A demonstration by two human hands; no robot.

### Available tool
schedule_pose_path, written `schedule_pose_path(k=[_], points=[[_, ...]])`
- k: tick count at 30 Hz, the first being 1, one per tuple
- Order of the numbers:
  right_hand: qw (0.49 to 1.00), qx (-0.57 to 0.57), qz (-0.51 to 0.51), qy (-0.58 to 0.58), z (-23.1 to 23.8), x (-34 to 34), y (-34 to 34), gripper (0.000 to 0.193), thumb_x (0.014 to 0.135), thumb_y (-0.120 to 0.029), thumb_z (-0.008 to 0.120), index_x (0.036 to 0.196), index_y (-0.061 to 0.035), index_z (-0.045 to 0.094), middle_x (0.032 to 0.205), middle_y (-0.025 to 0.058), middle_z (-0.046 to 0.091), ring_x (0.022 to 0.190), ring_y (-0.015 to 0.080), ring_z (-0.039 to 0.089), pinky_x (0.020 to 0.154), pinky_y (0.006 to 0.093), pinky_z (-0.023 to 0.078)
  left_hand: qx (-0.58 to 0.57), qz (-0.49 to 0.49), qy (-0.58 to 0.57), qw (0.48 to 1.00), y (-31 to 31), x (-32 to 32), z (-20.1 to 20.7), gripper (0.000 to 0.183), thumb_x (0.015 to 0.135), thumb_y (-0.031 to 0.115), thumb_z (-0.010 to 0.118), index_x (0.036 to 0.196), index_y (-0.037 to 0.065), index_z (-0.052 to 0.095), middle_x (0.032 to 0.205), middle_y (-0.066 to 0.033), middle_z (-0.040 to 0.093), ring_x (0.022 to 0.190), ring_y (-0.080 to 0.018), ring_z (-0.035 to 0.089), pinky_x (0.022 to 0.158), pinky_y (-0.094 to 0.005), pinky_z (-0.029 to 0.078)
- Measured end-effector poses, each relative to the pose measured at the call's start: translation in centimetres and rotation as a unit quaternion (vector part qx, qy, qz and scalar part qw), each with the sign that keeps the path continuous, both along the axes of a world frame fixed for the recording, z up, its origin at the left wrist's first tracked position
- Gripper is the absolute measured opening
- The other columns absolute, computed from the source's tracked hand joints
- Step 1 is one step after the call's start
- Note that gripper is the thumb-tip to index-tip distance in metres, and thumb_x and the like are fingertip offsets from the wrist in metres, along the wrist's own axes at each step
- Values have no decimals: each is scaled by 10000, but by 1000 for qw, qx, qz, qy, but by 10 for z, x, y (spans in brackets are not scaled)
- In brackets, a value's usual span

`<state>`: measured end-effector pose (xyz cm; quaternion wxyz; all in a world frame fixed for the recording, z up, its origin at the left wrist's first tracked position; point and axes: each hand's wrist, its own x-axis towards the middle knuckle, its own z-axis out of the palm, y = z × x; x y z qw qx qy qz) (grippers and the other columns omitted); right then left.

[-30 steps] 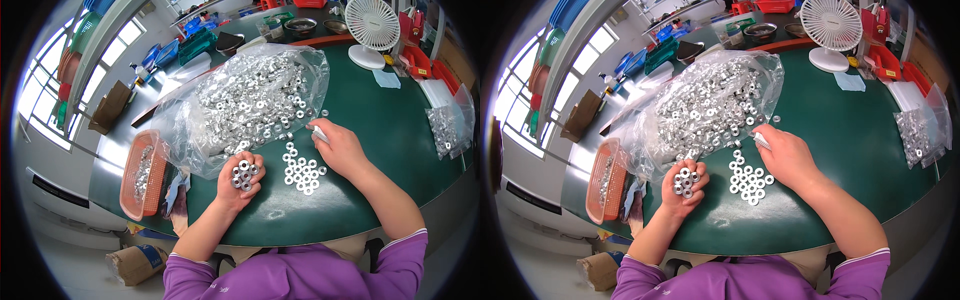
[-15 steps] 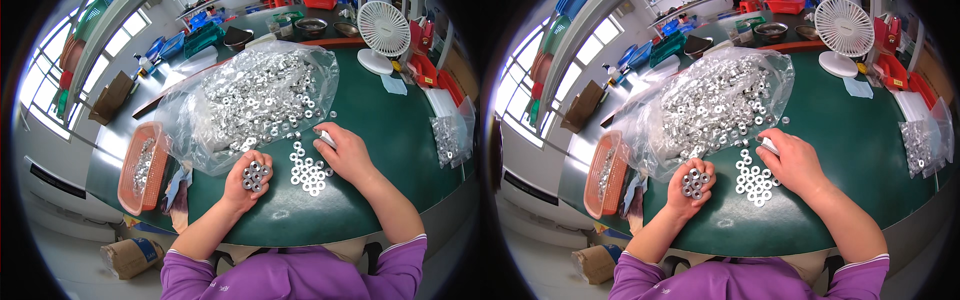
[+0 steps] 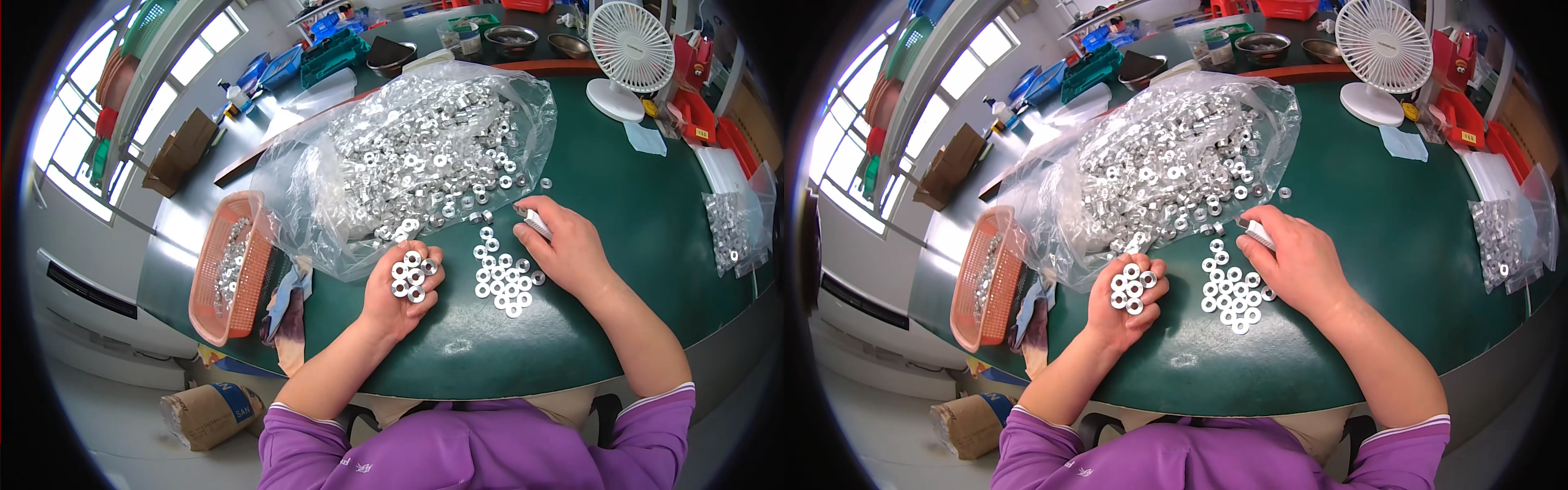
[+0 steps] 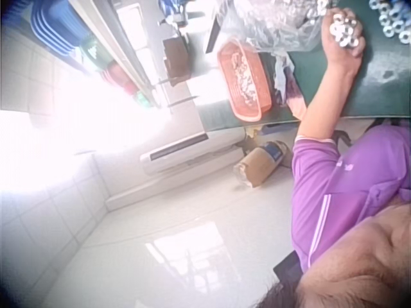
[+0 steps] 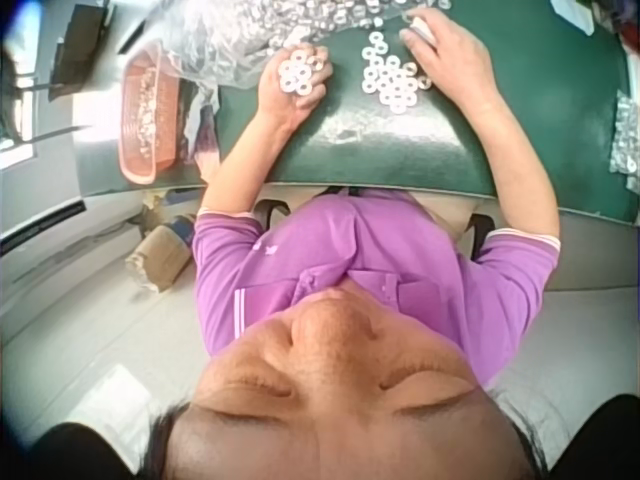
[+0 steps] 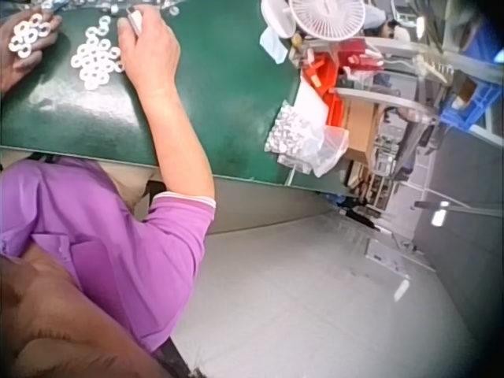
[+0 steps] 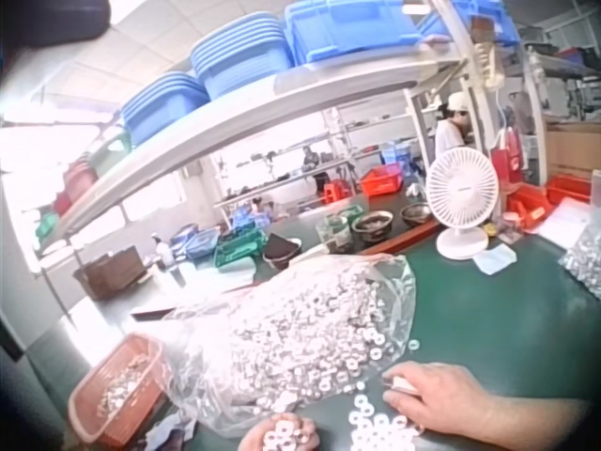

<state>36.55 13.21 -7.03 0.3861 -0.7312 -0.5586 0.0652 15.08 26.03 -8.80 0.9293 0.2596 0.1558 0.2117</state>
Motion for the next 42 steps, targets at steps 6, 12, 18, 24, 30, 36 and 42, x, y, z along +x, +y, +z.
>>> schedule_pose_path(k=[6,12,18,24,30,36,42], points=[[1000,9,-1,-5,-1,1,1,255,856,-272,609,1047,-108,567,841,123,647,801,316,629,697,404,484,-38,12,4,999,0,1,-1,264,959,295,422,867,61,504,871,-73,484,611,-130,439,310,-199,291],[1000,0,3,-11,-1,1,0,258,855,-272,610,1052,-110,565,848,122,650,802,316,630,700,407,484,-37,22,23,999,3,0,-2,270,959,304,423,867,62,502,868,-68,482,613,-130,439,313,-199,287],[1000,-2,9,-30,-6,0,4,243,856,-256,606,1050,-114,564,849,114,652,814,313,630,704,411,487,151,100,2,983,15,-15,17,252,958,294,404,877,70,485,912,-86,490,625,-136,451,316,-190,304],[999,-19,-6,-47,-11,5,0,231,851,-221,602,1050,-110,558,863,109,655,824,308,632,713,414,491,493,463,294,676,86,-102,65,287,972,319,413,888,57,497,767,-33,530,566,-83,481,376,-214,380],[998,-28,-9,-47,-3,0,5,202,857,-180,581,1036,-92,550,874,106,660,837,306,628,716,425,489,547,344,691,325,182,-269,51,406,969,340,429,963,-43,565,814,-183,581,798,-279,584,766,-379,470],[998,-29,-31,-47,-1,4,5,201,865,-136,562,1061,-97,538,864,99,658,849,297,617,724,425,483,670,384,574,274,128,-185,56,295,957,249,477,970,-29,575,860,-186,595,817,-268,591,765,-322,473],[998,9,28,-57,-14,5,7,271,829,-87,583,1096,-109,540,905,79,641,888,279,594,756,406,480,803,116,285,511,21,-27,56,140,834,18,585,968,30,624,975,-91,634,912,-222,623,795,-297,484]])
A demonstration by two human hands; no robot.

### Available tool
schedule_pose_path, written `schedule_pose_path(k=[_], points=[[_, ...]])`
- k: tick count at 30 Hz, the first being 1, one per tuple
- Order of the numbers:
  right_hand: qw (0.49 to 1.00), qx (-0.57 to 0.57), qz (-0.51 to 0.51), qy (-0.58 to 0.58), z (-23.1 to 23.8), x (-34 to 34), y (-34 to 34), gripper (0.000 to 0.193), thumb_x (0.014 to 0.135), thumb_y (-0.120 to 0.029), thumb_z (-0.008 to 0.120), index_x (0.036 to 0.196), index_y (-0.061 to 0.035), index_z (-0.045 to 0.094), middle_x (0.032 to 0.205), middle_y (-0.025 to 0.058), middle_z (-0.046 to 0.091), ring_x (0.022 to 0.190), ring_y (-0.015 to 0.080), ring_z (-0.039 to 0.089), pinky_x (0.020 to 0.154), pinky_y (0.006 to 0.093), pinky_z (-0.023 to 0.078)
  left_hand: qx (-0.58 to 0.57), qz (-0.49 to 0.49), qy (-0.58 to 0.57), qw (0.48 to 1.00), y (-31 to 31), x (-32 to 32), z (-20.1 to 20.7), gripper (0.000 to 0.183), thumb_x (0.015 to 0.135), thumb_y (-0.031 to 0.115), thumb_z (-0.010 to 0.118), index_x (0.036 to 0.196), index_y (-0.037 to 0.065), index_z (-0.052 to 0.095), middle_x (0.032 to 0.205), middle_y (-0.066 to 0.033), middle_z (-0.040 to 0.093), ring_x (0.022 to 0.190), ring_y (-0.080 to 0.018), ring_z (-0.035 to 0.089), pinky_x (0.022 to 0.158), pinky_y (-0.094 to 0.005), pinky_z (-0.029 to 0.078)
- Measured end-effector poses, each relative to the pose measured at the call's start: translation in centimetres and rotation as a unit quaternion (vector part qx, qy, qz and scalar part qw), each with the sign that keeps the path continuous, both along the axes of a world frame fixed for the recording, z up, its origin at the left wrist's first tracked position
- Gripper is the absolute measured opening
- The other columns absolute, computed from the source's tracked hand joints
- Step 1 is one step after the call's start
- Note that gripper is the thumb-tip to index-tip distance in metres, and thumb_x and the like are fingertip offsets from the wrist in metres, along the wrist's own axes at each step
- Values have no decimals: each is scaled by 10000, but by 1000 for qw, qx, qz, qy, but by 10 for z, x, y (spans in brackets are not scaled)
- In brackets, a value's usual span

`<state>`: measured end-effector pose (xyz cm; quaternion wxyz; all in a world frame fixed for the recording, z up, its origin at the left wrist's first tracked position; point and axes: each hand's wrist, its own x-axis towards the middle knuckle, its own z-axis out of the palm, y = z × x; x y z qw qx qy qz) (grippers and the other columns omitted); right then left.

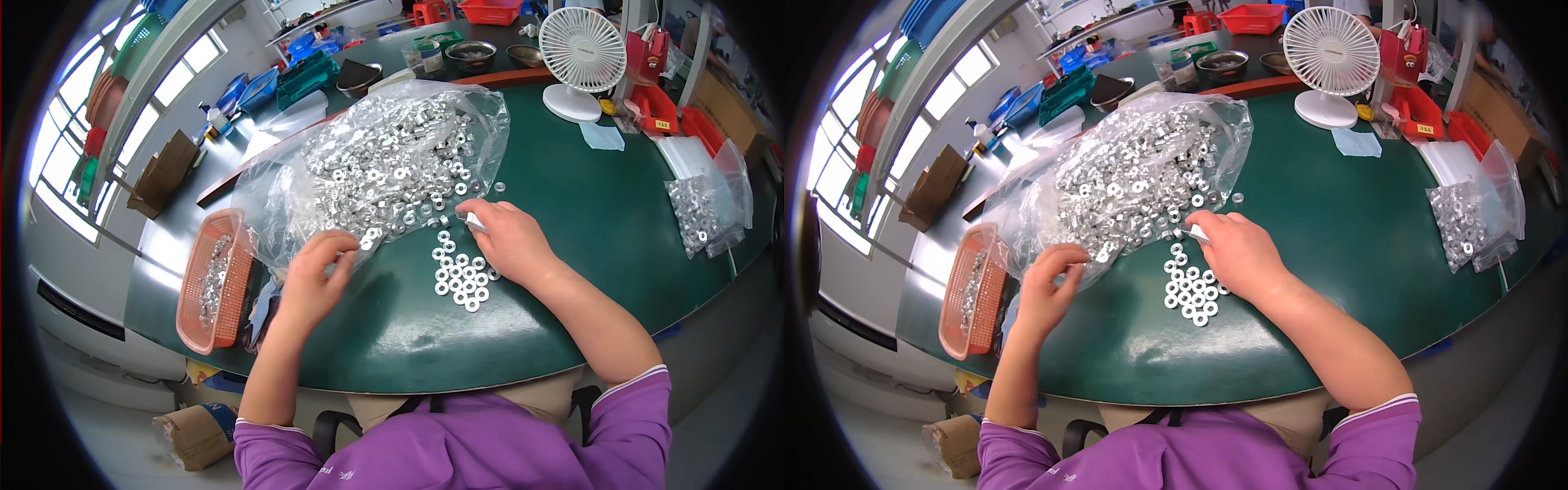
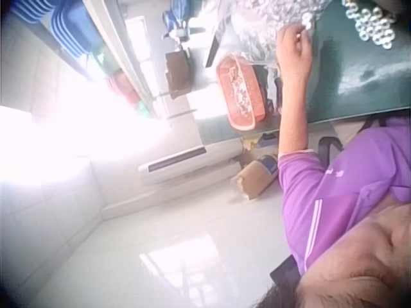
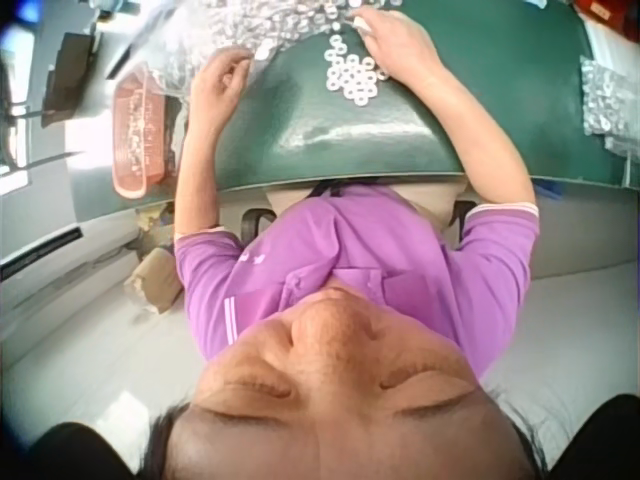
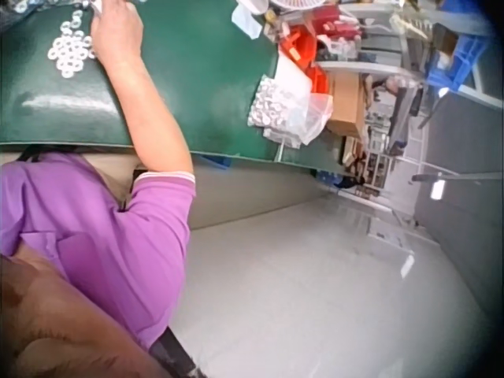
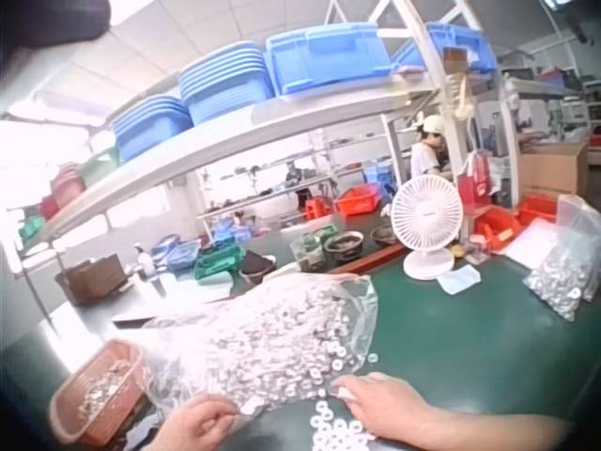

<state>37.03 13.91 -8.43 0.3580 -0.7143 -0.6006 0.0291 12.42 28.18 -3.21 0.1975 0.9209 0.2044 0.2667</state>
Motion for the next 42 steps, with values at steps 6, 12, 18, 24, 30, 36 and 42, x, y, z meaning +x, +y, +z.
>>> schedule_pose_path(k=[6,12,18,24,30,36,42], points=[[999,39,-1,-16,1,2,2,279,818,-87,584,1093,-102,540,972,80,636,926,281,584,790,401,477,37,-99,30,994,-4,86,-41,227,802,87,637,1027,57,634,1074,-103,585,1028,-302,557,878,-376,462],[999,28,-38,-16,-2,15,1,279,826,-89,578,1101,-123,556,971,90,634,929,281,589,798,395,479,-46,-74,74,993,4,118,-45,125,800,105,662,908,42,665,850,-110,603,757,-277,611,711,-342,495],[999,24,-22,-11,-2,13,0,268,828,-93,585,1093,-124,557,960,80,639,911,279,592,778,391,482,-32,-106,95,989,3,106,-45,157,815,80,623,958,47,680,915,-111,618,871,-287,595,785,-359,480],[1000,29,4,2,-3,7,-2,284,819,-95,597,1098,-132,553,903,76,644,876,274,595,761,388,484,-36,-145,94,984,-14,80,-45,399,837,-24,501,1234,14,507,1142,-166,571,1095,-329,516,962,-396,404],[999,49,6,-9,-4,3,0,287,816,-87,591,1097,-129,553,881,82,645,852,282,601,733,396,486,-79,-170,67,980,-20,82,-52,573,862,-26,443,1406,-2,264,1330,-183,442,1246,-311,407,1071,-386,288],[998,35,-42,5,0,15,-3,259,834,-94,579,1091,-123,558,862,103,645,846,297,609,728,406,487,-195,-185,97,958,-37,64,-49,666,866,29,490,1452,24,172,1357,-167,429,1265,-286,399,1086,-378,256],[998,41,-43,-11,-5,14,0,239,840,-102,580,1078,-116,561,856,117,644,850,300,610,728,411,485,-7,-200,134,971,-55,45,-38,917,712,402,744,1402,16,279,1343,-176,421,1252,-355,392,1054,-425,307]])
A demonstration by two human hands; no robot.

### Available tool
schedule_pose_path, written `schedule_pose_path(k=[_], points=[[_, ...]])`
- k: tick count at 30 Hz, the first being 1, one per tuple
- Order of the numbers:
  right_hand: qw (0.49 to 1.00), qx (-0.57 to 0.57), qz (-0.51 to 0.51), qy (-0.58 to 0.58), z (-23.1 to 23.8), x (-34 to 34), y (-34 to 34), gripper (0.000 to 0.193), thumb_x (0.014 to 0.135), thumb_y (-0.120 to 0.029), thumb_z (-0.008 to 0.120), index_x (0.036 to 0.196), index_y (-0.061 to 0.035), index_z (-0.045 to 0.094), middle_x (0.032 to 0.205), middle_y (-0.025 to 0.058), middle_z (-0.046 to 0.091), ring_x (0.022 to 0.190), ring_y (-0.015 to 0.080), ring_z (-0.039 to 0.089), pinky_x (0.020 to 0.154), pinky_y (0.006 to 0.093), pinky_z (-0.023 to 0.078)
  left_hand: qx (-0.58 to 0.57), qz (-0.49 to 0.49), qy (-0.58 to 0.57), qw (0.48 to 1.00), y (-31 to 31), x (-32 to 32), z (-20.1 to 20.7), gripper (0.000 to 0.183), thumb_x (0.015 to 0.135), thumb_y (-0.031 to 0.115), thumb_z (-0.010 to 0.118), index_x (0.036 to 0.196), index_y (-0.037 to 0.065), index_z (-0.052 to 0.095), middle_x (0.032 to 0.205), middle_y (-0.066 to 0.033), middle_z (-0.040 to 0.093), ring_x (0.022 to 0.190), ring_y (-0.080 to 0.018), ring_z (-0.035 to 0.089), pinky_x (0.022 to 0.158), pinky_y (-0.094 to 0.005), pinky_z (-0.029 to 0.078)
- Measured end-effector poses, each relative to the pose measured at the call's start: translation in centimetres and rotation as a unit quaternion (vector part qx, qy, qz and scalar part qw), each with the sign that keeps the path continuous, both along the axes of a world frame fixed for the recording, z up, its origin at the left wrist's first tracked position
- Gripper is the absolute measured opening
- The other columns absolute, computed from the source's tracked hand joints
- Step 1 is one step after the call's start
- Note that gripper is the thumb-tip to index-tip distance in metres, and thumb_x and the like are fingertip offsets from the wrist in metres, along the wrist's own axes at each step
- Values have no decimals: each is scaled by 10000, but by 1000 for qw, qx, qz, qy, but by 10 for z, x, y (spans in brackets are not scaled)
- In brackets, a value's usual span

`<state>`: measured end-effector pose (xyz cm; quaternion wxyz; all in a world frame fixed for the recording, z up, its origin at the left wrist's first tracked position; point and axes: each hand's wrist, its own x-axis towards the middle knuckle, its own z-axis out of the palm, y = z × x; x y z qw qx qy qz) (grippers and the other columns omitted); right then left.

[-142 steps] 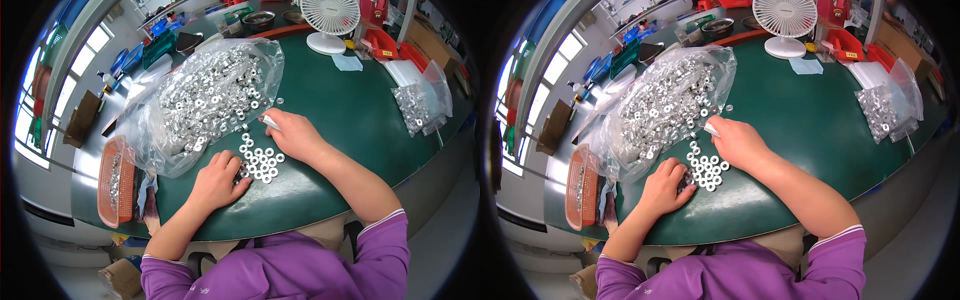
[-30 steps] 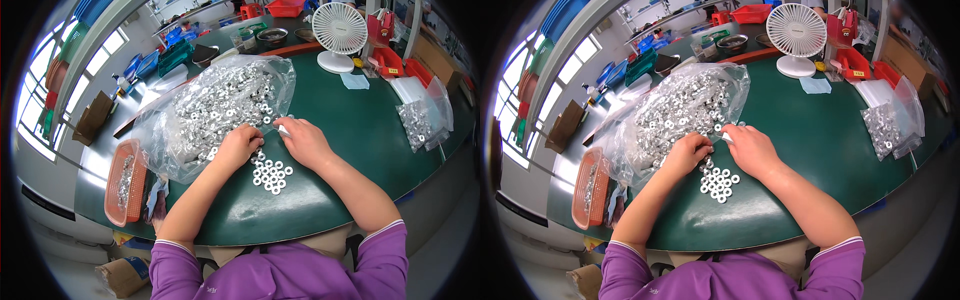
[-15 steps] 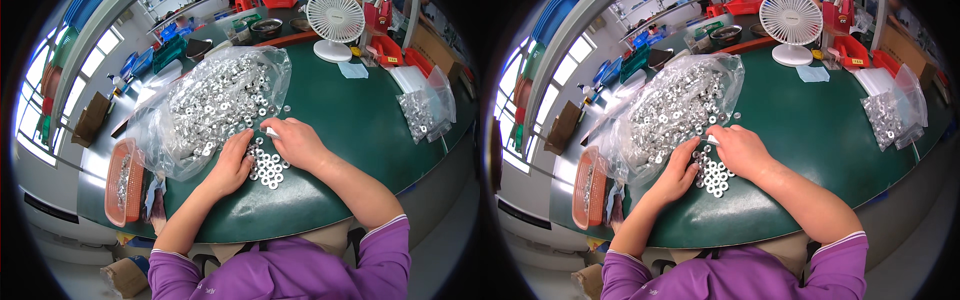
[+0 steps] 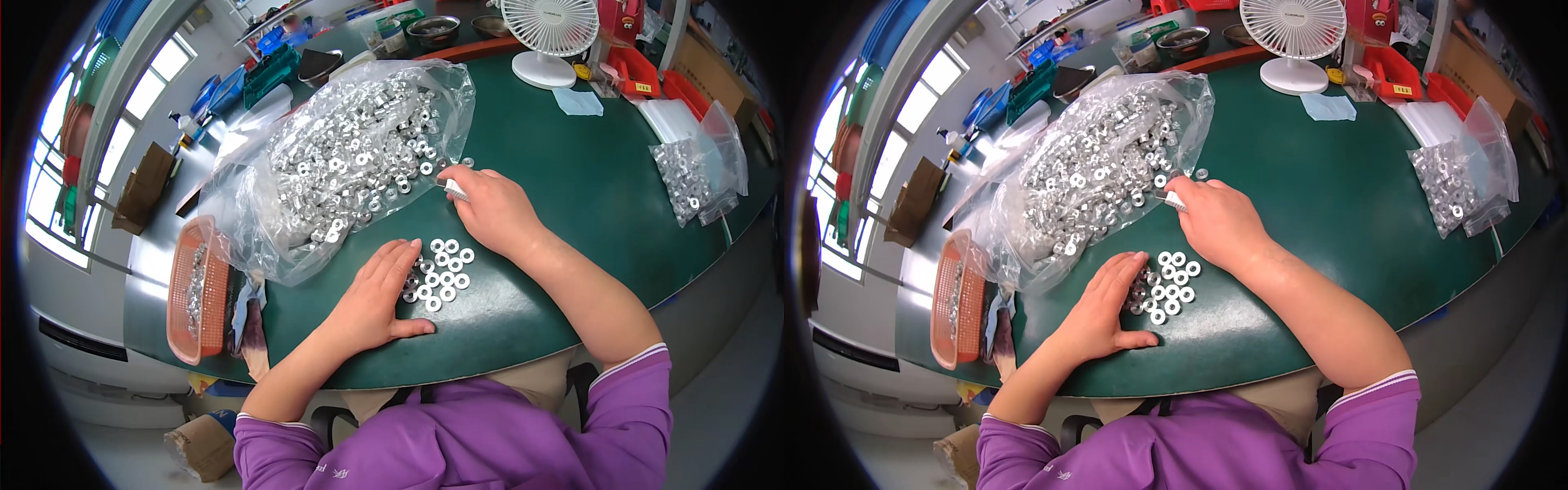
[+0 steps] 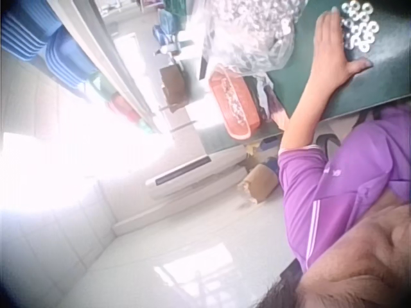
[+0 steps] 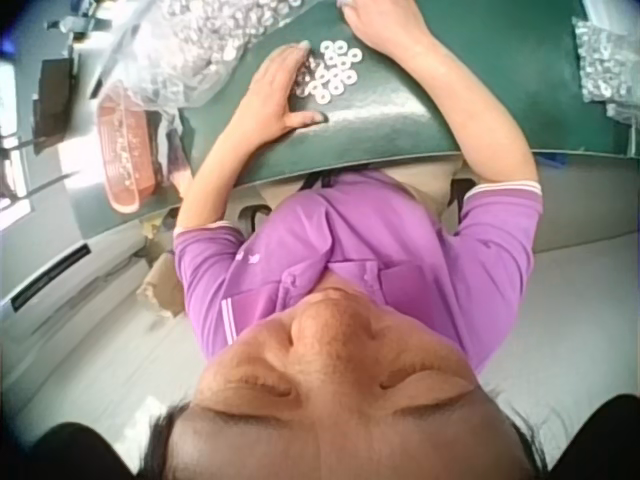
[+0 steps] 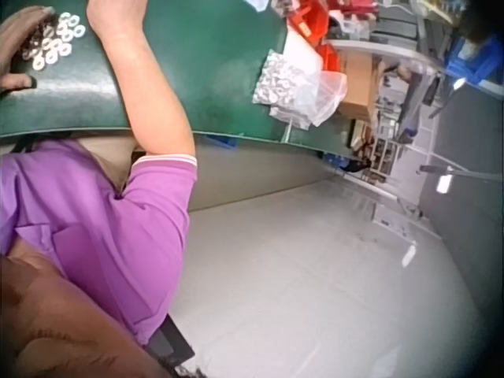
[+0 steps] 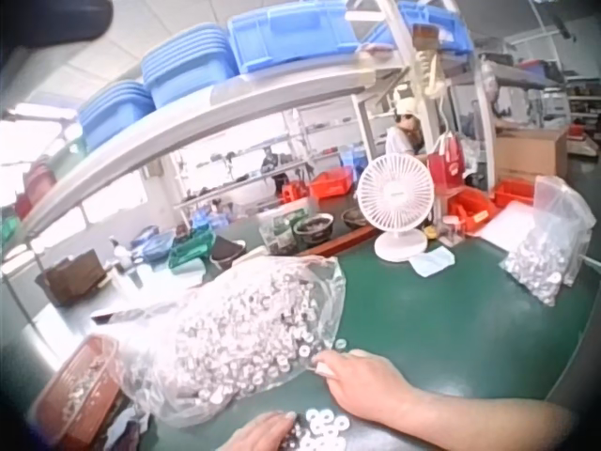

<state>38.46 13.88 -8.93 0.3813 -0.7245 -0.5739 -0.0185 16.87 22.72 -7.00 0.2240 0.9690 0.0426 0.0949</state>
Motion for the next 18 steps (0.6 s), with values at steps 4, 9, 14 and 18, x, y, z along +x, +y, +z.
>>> schedule_pose_path(k=[4,9,14,18], points=[[1000,-18,1,6,5,-4,-1,235,844,-106,579,1078,-115,560,856,116,643,847,300,609,729,412,484,161,33,13,986,4,10,3,777,676,533,702,1222,19,499,1191,-134,491,1101,-312,480,919,-413,412],[1000,-17,-7,8,3,-3,-1,240,840,-109,583,1079,-114,560,854,113,641,848,301,607,731,413,484,193,2,40,980,8,19,3,529,753,430,658,1085,31,556,1031,-115,522,936,-283,533,715,-363,483],[1000,-24,-7,17,2,-3,-2,239,838,-111,583,1076,-114,562,859,110,640,852,300,605,737,413,484,177,3,39,983,6,18,0,327,786,259,626,1015,40,546,995,-113,514,909,-278,544,674,-370,493],[1000,-22,-5,12,3,-2,-2,234,838,-109,581,1071,-113,565,862,105,641,849,299,605,738,410,486,172,16,34,984,5,14,-1,244,797,212,623,968,57,546,986,-103,516,881,-267,561,635,-365,501]])
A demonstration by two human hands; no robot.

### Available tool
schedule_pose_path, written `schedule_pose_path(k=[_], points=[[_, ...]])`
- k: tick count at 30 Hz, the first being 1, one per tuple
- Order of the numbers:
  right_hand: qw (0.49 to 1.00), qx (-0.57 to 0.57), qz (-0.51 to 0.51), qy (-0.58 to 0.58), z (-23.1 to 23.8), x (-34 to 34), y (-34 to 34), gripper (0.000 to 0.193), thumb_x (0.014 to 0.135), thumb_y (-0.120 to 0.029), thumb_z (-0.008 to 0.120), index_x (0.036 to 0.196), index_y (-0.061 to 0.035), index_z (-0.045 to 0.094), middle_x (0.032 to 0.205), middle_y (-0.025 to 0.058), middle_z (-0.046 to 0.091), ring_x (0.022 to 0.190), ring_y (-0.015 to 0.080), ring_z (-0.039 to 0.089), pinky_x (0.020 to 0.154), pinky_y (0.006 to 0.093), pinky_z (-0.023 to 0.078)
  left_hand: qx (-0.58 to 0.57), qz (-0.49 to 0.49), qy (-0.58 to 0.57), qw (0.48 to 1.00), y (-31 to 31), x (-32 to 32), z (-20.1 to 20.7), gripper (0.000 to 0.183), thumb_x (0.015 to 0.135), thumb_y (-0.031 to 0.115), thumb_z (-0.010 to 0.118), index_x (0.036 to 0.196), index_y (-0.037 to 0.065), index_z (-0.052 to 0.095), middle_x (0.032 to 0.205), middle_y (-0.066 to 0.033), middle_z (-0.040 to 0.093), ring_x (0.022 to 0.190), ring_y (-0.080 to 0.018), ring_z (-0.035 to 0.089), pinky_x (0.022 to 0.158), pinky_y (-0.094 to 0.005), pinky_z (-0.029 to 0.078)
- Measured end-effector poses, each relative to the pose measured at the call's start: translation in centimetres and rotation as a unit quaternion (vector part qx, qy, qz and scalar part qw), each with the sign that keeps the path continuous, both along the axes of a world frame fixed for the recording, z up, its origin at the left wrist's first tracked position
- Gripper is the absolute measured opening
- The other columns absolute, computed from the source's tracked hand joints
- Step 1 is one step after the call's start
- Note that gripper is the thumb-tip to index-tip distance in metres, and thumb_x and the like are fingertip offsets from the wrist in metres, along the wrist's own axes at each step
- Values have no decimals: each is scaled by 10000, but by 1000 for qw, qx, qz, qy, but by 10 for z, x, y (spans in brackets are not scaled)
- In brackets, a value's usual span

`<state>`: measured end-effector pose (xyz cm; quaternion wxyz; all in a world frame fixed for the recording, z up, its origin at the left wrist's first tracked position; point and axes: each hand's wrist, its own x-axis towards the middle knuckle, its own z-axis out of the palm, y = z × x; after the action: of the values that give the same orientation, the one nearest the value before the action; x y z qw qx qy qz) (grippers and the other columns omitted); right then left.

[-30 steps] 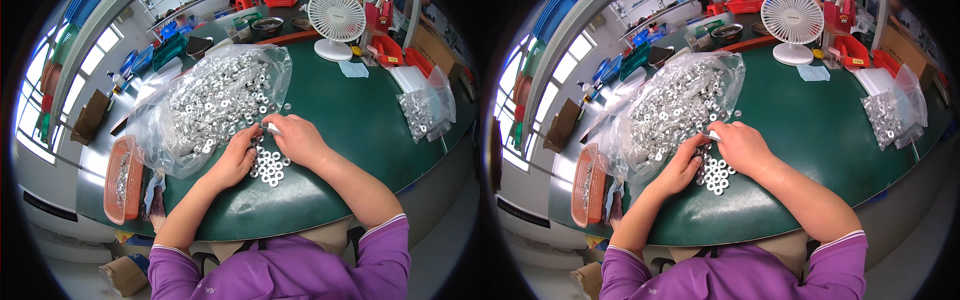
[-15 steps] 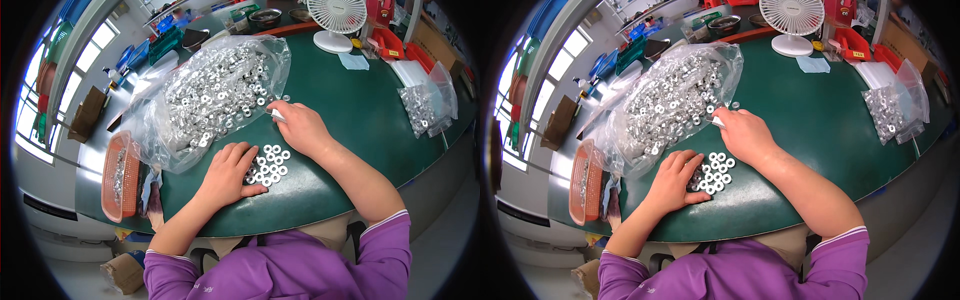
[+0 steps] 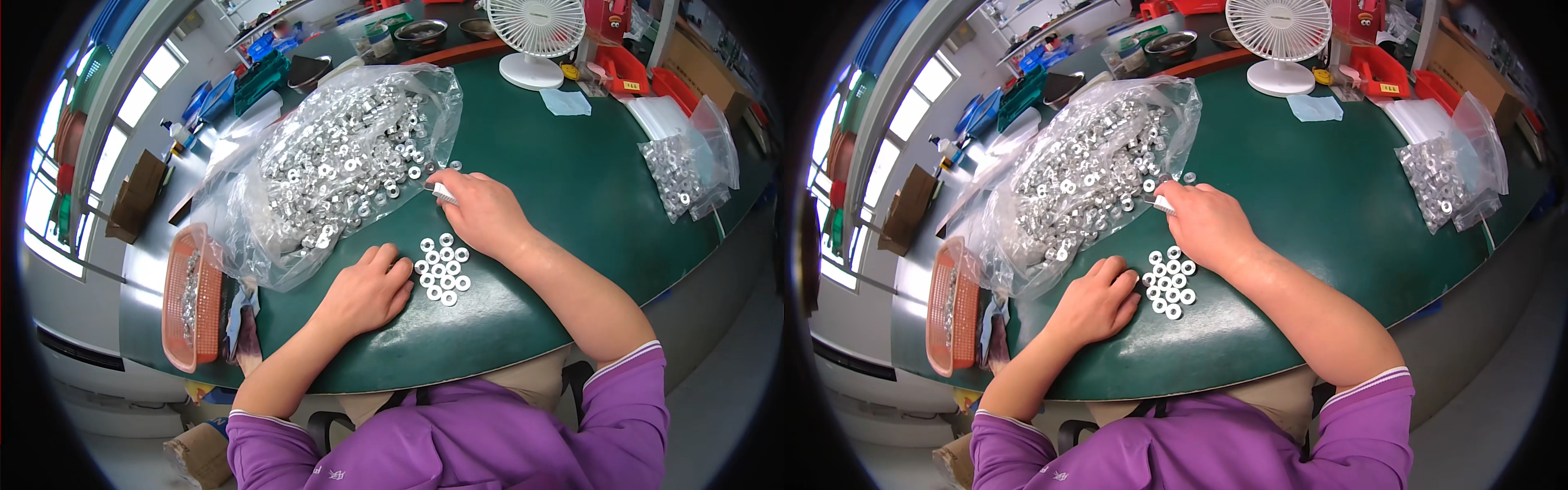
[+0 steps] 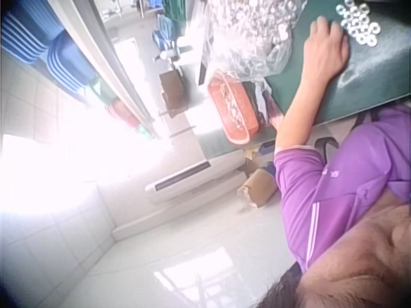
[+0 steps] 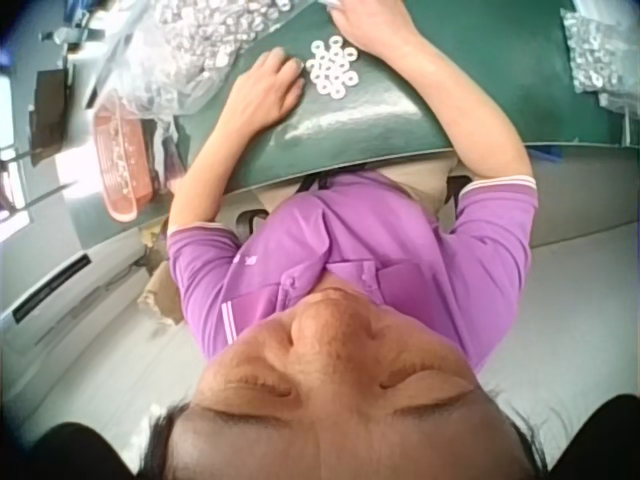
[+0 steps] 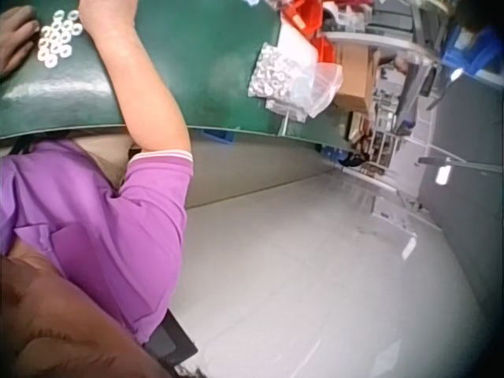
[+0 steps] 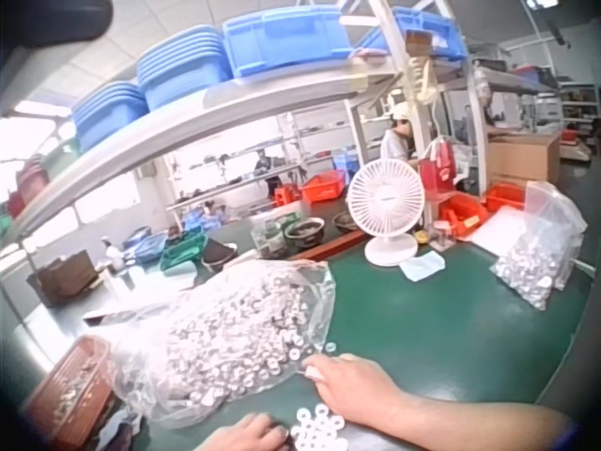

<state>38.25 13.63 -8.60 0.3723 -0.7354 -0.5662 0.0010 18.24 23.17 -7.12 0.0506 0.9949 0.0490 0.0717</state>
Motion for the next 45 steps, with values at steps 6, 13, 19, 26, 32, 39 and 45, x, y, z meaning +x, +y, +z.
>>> schedule_pose_path(k=[6,13,19,26,32,39,45], points=[[1000,-2,-1,-1,-1,1,1,237,836,-108,579,1072,-116,564,865,100,641,849,294,604,739,407,486,6,-57,-80,995,7,-3,-9,141,813,212,634,825,85,575,890,-62,541,753,-241,570,571,-350,500],[999,-37,-3,12,4,1,0,249,845,-122,572,1094,-131,561,863,101,639,850,291,602,734,405,481,-699,136,-233,662,11,-15,3,231,945,274,502,841,68,498,840,-88,531,523,-155,485,340,-233,379],[999,-35,1,11,10,-4,-2,242,835,-116,570,1076,-104,558,857,95,642,849,293,596,728,422,480,-883,103,-215,405,18,-22,-10,316,978,359,404,859,77,484,868,-107,495,588,-139,441,284,-191,295],[999,-48,-5,15,16,-8,-3,216,862,-138,562,1076,-112,552,894,97,657,858,298,614,737,415,482,-892,87,-217,388,19,-23,-12,320,986,359,387,868,77,483,882,-112,486,603,-137,439,298,-190,308],[998,-54,27,24,16,-14,-5,227,869,-170,581,1092,-133,564,924,95,653,866,301,619,744,407,482,-890,86,-210,395,20,-22,-14,325,989,366,377,876,81,483,884,-102,477,610,-132,434,305,-192,300],[998,-36,38,15,15,-16,-5,218,867,-170,587,1079,-127,564,923,74,654,861,289,622,742,396,486,-907,95,-214,351,22,-23,-17,318,986,367,388,886,83,491,882,-94,482,612,-125,432,310,-194,289],[998,-39,39,11,13,-16,-5,216,864,-168,590,1074,-125,564,913,77,653,842,294,622,733,403,486,-914,98,-212,333,24,-24,-20,319,982,366,399,877,82,501,883,-88,484,613,-126,433,310,-196,281]])
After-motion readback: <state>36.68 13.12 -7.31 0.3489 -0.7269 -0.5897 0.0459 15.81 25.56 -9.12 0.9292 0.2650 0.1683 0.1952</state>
